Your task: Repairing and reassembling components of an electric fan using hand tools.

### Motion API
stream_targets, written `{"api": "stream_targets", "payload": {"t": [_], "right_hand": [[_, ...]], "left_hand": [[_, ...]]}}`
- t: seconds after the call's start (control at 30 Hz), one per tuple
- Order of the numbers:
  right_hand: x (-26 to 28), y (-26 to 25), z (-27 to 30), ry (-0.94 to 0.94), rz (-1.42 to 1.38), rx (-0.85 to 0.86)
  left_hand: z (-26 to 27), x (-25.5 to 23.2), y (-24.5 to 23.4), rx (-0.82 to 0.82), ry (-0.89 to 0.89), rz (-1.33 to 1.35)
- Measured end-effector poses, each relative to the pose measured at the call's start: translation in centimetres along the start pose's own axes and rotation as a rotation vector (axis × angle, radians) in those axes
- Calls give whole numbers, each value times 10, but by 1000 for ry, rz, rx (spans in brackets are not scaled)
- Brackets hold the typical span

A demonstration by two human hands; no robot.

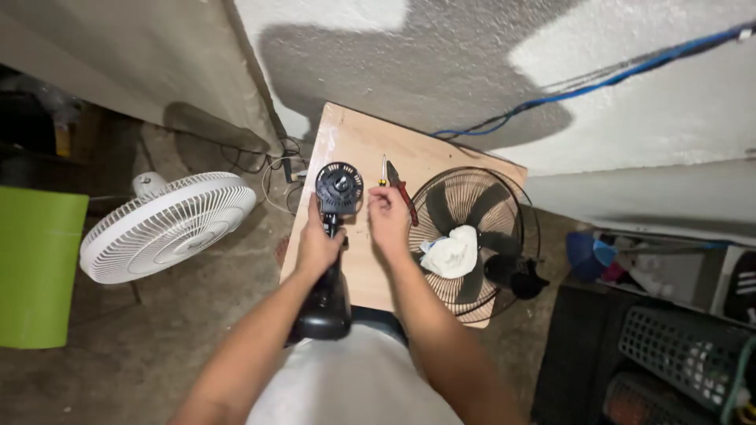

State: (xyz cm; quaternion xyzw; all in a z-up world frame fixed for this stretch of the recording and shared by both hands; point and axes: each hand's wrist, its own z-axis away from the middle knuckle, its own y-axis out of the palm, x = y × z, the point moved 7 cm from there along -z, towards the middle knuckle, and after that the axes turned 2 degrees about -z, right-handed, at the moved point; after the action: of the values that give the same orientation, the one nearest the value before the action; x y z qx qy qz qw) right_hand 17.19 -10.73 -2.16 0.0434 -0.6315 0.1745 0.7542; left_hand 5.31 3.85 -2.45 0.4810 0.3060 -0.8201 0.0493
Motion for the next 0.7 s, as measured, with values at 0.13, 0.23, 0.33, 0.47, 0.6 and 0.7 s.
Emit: {"api": "stream_targets", "payload": {"t": [0.13,0.23,0.33,0.47,0.6,0.7], "right_hand": [[0,-12,-7,-2,-167,-55],[-1,-17,-13,152,-328,-79],[12,-21,-22,45,-209,-64],[52,-29,-15,-140,-85,-27],[98,-19,-9,-336,168,162],[91,-5,-16,-334,266,211]], "left_hand": [[-21,4,-2,86,44,-136],[-43,10,5,148,137,-99],[-55,6,4,234,103,-250],[-54,-11,1,368,94,-431],[-62,-13,7,439,121,-523],[-75,-1,14,487,122,-548]]}}
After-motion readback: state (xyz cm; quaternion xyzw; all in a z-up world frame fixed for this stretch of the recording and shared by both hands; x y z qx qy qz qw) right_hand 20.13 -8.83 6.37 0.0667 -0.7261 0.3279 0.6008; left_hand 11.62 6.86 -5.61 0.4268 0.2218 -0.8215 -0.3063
